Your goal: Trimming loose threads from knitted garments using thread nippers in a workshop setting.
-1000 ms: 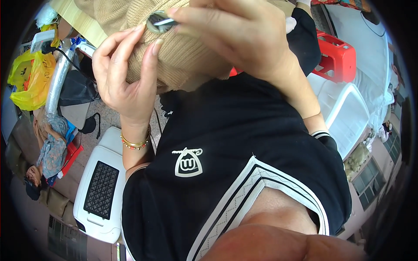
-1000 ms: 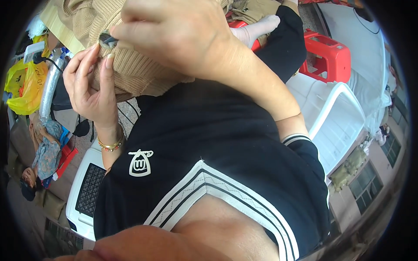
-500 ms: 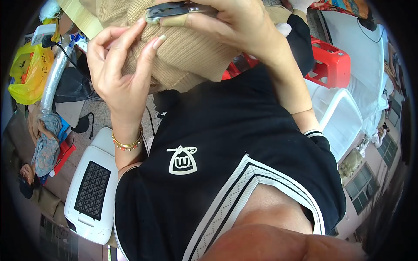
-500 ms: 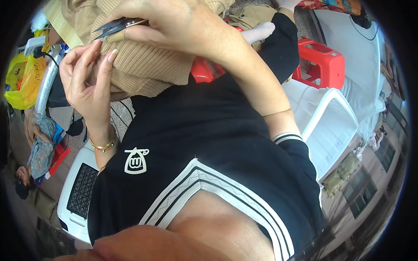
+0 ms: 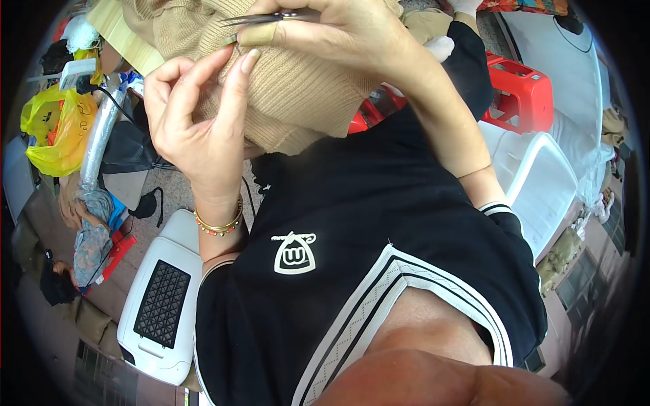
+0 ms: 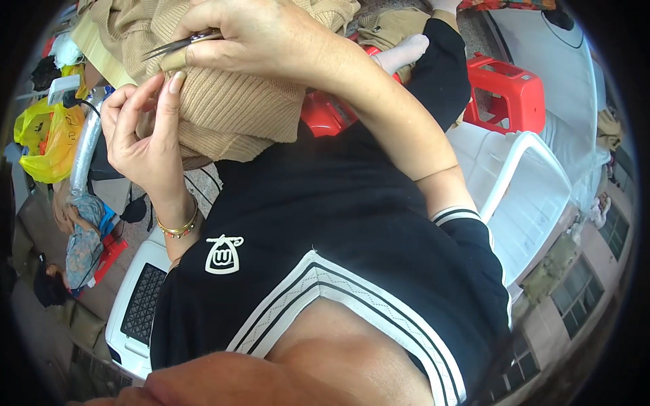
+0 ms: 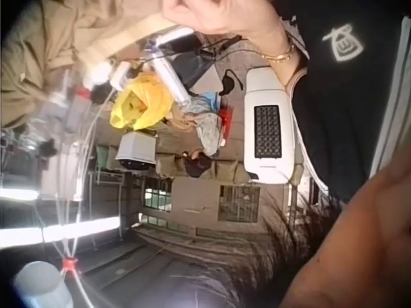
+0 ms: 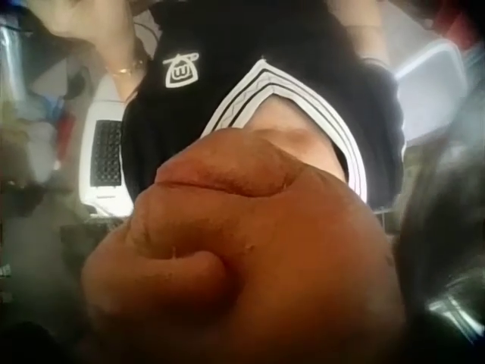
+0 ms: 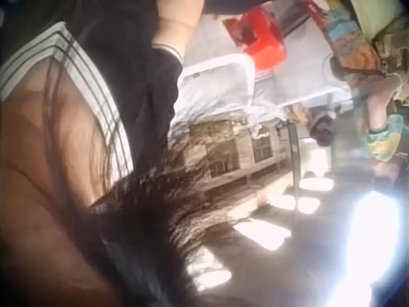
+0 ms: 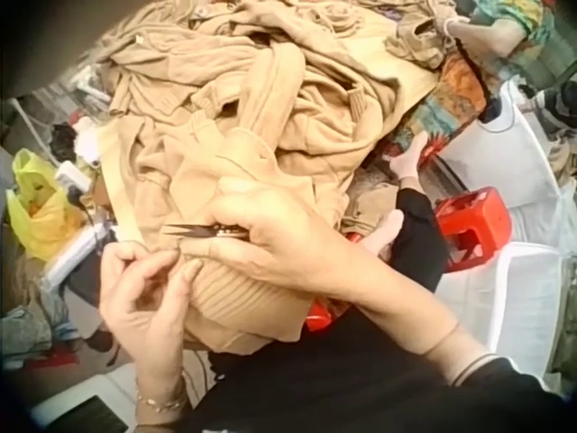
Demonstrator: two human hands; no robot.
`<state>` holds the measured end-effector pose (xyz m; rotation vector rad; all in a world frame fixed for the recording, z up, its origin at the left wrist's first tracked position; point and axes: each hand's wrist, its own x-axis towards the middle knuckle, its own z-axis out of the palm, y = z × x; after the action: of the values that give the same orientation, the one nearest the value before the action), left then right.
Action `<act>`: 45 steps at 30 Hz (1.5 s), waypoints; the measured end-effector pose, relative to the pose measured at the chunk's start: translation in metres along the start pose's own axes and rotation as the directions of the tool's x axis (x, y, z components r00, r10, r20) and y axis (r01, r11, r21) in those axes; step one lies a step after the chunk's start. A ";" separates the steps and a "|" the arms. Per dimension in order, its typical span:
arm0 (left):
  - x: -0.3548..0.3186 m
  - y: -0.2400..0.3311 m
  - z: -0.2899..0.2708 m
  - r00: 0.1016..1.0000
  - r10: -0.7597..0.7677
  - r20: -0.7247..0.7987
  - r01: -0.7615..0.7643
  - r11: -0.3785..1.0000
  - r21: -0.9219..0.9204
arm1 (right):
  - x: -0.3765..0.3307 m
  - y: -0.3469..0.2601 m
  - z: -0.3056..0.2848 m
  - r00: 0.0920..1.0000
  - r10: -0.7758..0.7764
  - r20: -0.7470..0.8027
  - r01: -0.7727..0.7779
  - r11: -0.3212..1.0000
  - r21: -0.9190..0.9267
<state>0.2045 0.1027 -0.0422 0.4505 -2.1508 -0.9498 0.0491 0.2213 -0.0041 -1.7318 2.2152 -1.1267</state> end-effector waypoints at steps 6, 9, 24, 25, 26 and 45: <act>0.004 -0.003 -0.001 0.999 0.037 0.003 -0.037 0.999 -0.007 | -0.004 0.026 0.012 0.993 -0.037 -0.114 0.075 0.935 0.346; 0.007 -0.006 -0.002 0.992 0.126 0.001 -0.126 0.990 0.059 | -0.003 0.025 0.010 0.994 -0.040 -0.101 0.073 0.934 0.349; 0.011 -0.008 0.006 0.981 0.192 0.003 -0.192 0.981 -0.033 | -0.036 -0.012 -0.021 0.971 -0.235 -0.040 0.195 0.879 -0.436; 0.010 -0.008 0.006 0.985 0.171 -0.004 -0.171 0.984 -0.055 | -0.035 -0.020 -0.022 0.971 -0.235 -0.040 0.196 0.880 -0.433; 0.010 -0.009 0.005 0.986 0.169 -0.003 -0.169 0.984 -0.052 | -0.033 -0.027 -0.024 0.995 -0.084 -0.047 0.066 0.948 -0.310; 0.006 -0.025 0.009 0.969 0.239 -0.063 -0.240 0.971 -0.011 | -0.020 -0.018 -0.015 0.996 0.027 -0.081 -0.022 0.998 0.054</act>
<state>0.1939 0.0870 -0.0620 0.2014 -2.0824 -0.8089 0.0624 0.2443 0.0107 -1.6618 2.2248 -1.2611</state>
